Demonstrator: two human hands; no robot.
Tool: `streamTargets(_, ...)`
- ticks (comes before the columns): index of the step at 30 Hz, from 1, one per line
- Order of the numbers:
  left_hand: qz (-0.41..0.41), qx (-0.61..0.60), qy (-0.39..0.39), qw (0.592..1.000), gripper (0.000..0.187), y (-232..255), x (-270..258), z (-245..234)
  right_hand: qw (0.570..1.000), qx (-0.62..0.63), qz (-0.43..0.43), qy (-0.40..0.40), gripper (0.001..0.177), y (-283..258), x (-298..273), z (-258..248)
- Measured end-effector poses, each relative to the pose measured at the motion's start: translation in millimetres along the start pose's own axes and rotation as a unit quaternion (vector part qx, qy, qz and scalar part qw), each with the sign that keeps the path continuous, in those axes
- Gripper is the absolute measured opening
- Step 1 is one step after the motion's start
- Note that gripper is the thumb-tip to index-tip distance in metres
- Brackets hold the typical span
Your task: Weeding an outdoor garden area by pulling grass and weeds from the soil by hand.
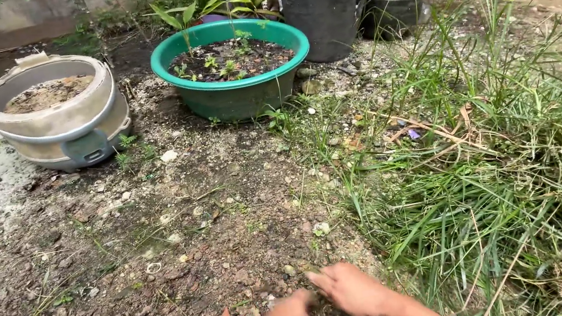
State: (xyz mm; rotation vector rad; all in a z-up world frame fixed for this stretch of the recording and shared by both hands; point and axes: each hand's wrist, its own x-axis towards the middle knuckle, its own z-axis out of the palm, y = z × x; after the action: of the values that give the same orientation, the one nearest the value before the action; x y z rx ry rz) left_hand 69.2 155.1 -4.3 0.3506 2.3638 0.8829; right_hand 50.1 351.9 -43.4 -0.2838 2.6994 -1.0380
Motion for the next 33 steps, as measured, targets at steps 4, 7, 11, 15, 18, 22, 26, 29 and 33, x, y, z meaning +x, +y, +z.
streamTargets(4,0.131,-0.036,-0.104,0.985,0.034,-73,105,126,0.980,0.170,0.101,-0.039,0.053,-11,-24,-17)
streamTargets(7,0.104,-0.055,-0.043,0.992,0.043,-52,111,142,0.947,0.258,0.184,-0.049,0.043,-9,-32,-39)
streamTargets(11,0.122,0.031,0.154,0.980,0.044,43,62,46,0.967,0.174,0.164,0.090,0.053,35,-4,-61)
streamTargets(15,0.110,0.039,0.160,0.980,0.037,100,47,1,0.982,-0.007,0.145,0.121,0.044,21,-6,-83)
streamTargets(18,0.090,0.071,0.073,0.991,0.035,113,12,25,0.984,-0.135,0.040,0.107,0.033,18,-38,-81)
streamTargets(22,0.065,0.168,-0.004,0.984,0.039,84,-5,105,0.983,-0.180,-0.007,0.036,0.021,2,-80,-91)
streamTargets(26,0.060,0.200,0.027,0.978,0.075,74,-11,130,0.972,-0.230,0.040,0.026,0.026,2,-99,-85)
streamTargets(29,0.079,0.270,0.012,0.960,0.089,72,-4,130,0.967,-0.249,0.058,0.025,0.032,21,-105,-73)
streamTargets(33,0.102,0.351,-0.011,0.931,0.036,37,28,144,0.955,-0.286,0.072,0.037,0.028,52,-114,-58)
